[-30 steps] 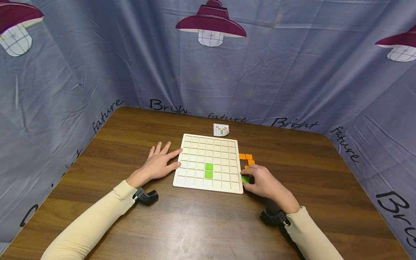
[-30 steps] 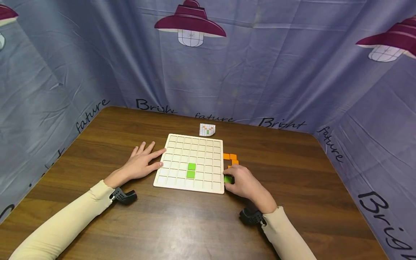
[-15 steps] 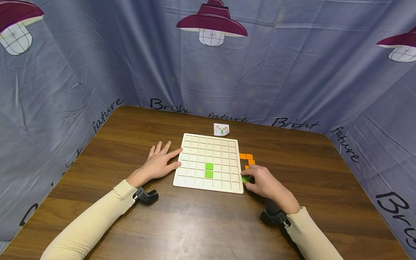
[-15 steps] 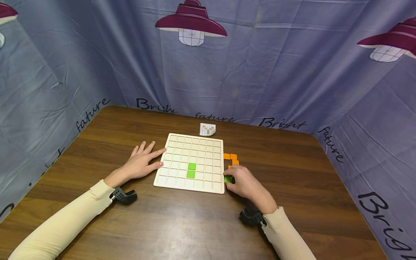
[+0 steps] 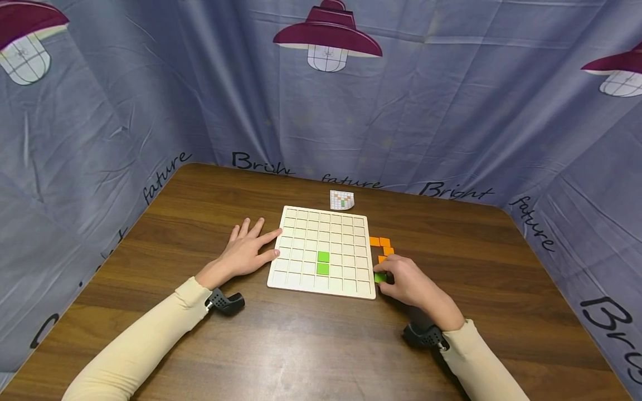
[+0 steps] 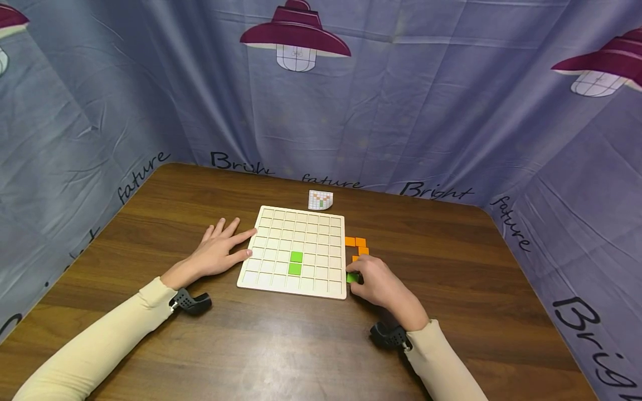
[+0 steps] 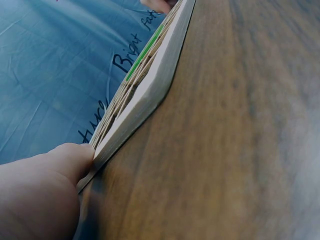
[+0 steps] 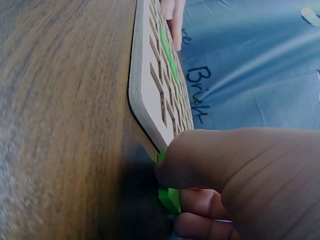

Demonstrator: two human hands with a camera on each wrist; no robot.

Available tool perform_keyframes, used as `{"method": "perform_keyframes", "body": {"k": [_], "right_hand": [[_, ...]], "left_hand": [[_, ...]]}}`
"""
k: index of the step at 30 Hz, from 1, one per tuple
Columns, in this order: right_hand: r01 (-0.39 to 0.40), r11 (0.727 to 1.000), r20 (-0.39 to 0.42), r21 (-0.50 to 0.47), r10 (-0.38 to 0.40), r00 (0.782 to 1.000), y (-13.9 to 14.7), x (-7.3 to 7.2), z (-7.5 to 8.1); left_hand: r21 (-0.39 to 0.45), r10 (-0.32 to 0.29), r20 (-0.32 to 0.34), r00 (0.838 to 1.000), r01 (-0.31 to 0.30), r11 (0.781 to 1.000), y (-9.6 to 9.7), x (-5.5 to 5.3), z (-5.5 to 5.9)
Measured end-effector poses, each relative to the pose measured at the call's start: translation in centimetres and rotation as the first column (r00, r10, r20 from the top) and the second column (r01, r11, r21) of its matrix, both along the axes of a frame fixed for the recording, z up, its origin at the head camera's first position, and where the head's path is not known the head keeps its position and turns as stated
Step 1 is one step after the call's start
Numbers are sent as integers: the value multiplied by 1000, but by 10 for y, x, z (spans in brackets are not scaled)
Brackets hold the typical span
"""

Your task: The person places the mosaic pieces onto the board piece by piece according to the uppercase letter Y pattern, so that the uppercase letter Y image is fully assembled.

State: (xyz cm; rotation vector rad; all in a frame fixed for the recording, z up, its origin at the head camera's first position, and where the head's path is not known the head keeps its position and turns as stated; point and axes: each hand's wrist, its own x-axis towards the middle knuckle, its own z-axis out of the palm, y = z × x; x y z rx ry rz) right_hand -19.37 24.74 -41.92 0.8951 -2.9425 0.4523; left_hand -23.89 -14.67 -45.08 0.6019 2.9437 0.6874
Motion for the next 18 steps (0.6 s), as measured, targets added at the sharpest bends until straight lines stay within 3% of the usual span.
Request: {"method": "perform_keyframes", "body": {"k": [18], "right_hand": [[5, 1000, -13, -18, -5, 1000, 0, 0, -2]], "left_hand": [[-4, 9, 6, 1000, -9, 1000, 0, 0, 0]]}}
